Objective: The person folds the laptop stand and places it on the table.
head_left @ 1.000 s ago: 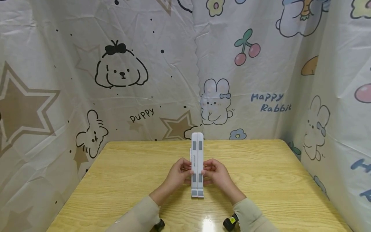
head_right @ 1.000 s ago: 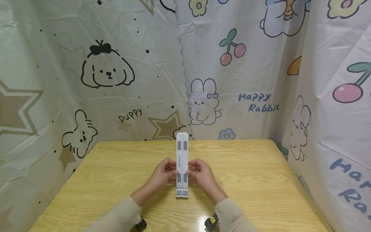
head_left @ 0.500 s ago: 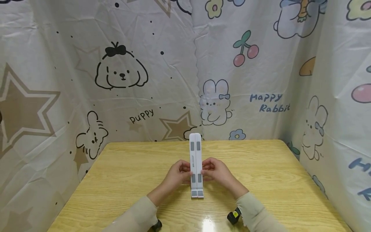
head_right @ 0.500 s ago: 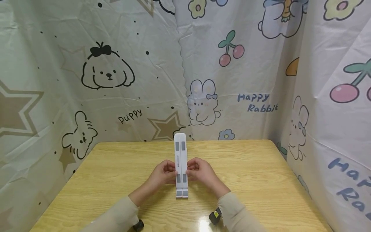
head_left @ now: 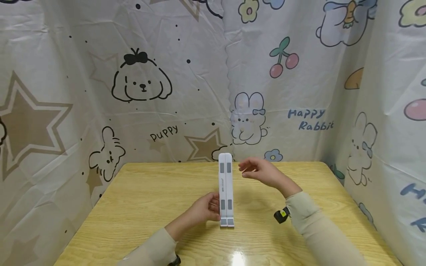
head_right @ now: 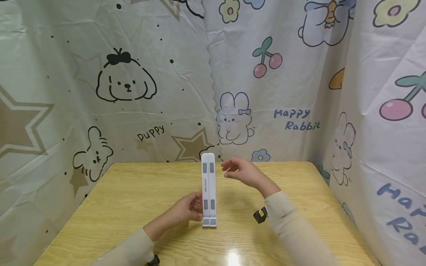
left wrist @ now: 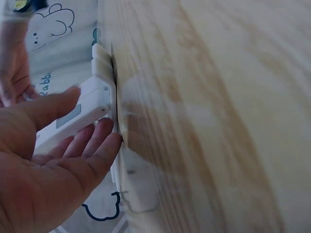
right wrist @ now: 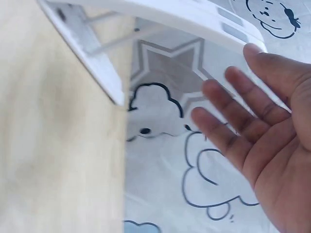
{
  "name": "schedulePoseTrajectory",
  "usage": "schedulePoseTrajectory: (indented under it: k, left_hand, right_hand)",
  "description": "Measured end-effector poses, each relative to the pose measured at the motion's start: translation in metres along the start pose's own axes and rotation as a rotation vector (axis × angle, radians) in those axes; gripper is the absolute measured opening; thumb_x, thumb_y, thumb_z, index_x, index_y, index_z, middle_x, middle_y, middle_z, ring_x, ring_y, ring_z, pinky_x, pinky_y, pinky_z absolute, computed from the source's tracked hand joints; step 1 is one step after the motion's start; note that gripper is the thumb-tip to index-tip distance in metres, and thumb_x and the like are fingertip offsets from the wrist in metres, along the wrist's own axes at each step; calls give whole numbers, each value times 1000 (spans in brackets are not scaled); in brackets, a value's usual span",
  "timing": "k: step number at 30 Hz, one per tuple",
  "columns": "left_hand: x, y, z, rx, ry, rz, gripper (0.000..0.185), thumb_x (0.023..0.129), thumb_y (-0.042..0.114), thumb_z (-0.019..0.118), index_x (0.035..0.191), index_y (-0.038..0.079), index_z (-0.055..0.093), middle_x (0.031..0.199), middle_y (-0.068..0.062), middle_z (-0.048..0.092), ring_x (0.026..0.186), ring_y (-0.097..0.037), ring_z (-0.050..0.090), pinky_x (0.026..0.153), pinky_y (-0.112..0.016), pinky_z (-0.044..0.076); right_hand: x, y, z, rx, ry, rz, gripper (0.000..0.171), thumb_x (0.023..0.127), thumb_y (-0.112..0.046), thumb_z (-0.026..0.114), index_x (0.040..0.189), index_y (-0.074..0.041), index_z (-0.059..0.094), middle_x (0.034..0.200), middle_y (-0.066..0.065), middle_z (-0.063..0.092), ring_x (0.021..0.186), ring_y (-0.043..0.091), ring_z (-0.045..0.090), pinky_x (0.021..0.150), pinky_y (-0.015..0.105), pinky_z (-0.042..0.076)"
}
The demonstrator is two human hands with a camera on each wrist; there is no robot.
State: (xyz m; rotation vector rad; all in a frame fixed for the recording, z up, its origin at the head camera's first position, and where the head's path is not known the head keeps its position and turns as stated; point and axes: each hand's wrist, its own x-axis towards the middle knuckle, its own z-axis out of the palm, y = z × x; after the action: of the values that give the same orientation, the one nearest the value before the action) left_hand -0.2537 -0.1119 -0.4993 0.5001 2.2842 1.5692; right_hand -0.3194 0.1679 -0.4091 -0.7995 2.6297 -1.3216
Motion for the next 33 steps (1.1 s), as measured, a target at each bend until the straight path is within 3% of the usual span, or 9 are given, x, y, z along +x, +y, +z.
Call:
schedulePoseTrajectory:
  k: [6, 16, 21, 25, 33]
  left_hand:
    - [-4, -1, 1, 46, -47, 6, 68, 74, -14, 83, 134, -4, 52, 115, -11, 64, 109, -29, 62, 101, -46, 53]
    - [-6, -4, 8, 127, -19, 25, 68, 71, -8, 89, 128, 1, 55, 114, -7, 66, 109, -23, 63, 103, -45, 53]
    - [-3, -7, 10, 250, -4, 10, 71, 69, 5, 95, 129, 7, 57, 112, 1, 67, 108, -18, 63, 102, -38, 54]
    - [-3, -7, 13, 334, 1, 9, 78, 64, 14, 98, 132, 9, 58, 116, 3, 70, 110, -16, 65, 103, -36, 53]
    - [-1, -1, 13, 445, 0, 33, 80, 65, 13, 97, 134, 5, 57, 121, -2, 69, 114, -16, 65, 106, -33, 51]
  right_hand:
    - [20, -14, -18, 1, 8, -102, 35, 97, -10, 72, 131, -8, 65, 131, 13, 67, 118, 33, 65, 97, 46, 57]
    - [49, -18, -18, -88, -97, -188, 54, 95, -8, 72, 145, -23, 59, 152, -4, 54, 144, 24, 45, 119, 51, 37]
    - [54, -21, -17, -135, -128, -178, 59, 94, -6, 74, 145, -31, 60, 154, -6, 53, 144, 24, 46, 117, 51, 40]
    - [55, -19, -15, -105, -136, -174, 58, 93, -7, 75, 142, -35, 61, 152, -5, 55, 141, 25, 50, 112, 50, 46]
    - [57, -12, -16, -50, -104, -155, 54, 92, -5, 75, 138, -31, 66, 144, -2, 62, 134, 25, 57, 104, 45, 54]
